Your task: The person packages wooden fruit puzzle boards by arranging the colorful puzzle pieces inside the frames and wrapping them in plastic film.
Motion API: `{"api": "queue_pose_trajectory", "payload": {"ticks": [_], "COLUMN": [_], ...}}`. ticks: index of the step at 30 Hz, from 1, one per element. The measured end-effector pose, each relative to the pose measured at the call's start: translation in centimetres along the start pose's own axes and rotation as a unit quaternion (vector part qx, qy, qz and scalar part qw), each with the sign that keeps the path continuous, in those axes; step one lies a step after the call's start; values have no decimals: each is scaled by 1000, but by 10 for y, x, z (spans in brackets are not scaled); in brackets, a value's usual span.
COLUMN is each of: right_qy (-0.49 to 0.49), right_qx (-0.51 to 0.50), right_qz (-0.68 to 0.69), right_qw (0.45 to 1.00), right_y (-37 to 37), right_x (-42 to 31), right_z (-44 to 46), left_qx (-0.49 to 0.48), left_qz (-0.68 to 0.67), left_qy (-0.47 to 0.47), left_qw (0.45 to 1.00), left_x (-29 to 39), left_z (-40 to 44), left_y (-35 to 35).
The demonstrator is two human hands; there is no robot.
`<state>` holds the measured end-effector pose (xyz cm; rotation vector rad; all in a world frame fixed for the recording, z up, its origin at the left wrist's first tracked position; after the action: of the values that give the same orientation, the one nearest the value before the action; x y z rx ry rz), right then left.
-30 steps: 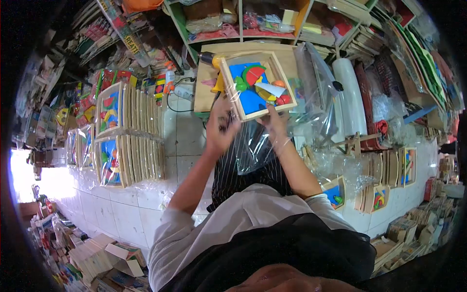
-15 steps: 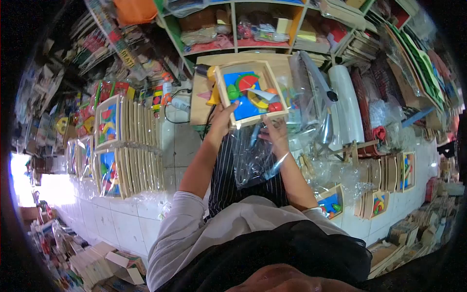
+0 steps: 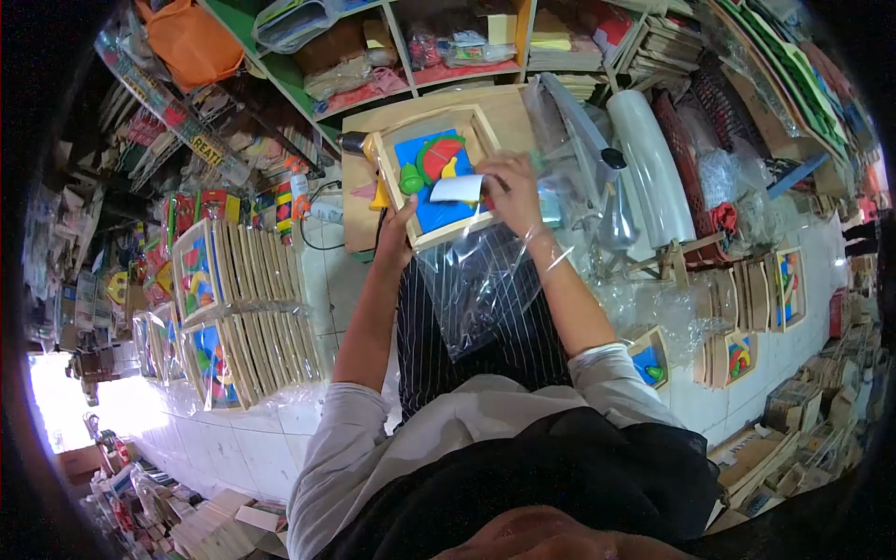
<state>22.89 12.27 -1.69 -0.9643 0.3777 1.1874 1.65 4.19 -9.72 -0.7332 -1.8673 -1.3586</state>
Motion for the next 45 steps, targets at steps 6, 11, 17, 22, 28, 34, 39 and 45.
{"api": "queue_pose_trajectory", "payload": {"ticks": [6, 11, 17, 22, 28, 34, 39, 45], "right_qy": [-66, -257, 322, 517, 492, 406, 295, 112], "right_qx": [41, -20, -206, 1, 62, -11, -53, -56], "right_qz": [55, 46, 170, 448, 455, 360, 299, -18], "right_qw": [995, 965, 908, 730, 740, 840, 906, 992], "right_y": [-12, -34, -42, -38, -21, 9, 23, -15], "right_x": [-23, -83, -53, -3, 8, 16, 17, -15], "right_z": [-8, -14, -76, -128, -113, -71, -38, -41], "left_qx": [-11, 8, 35, -4, 2, -5, 17, -8], "left_qz": [-25, -86, -39, -3, 13, 30, 41, 7], "left_qy": [-2, -49, -71, -49, -18, -23, -26, -106], "left_qw": [1000, 995, 996, 999, 1000, 999, 999, 994], "left_x": [-22, -23, -3, 3, 5, -2, 4, 10], "left_z": [21, 19, -2, -5, -6, -5, -11, 4], "left_y": [-26, -20, -7, -3, -1, -9, 2, -16]}}
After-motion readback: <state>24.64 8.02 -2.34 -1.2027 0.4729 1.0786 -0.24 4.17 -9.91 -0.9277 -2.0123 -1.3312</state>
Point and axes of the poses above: each hand's wrist, its own z-axis towards the middle knuckle, its own y-axis out of the palm, x = y × z, the point moved 3 cm from there along z, towards the middle knuckle, and after that the axes turned 5 degrees about y, right-handed, at the moved point
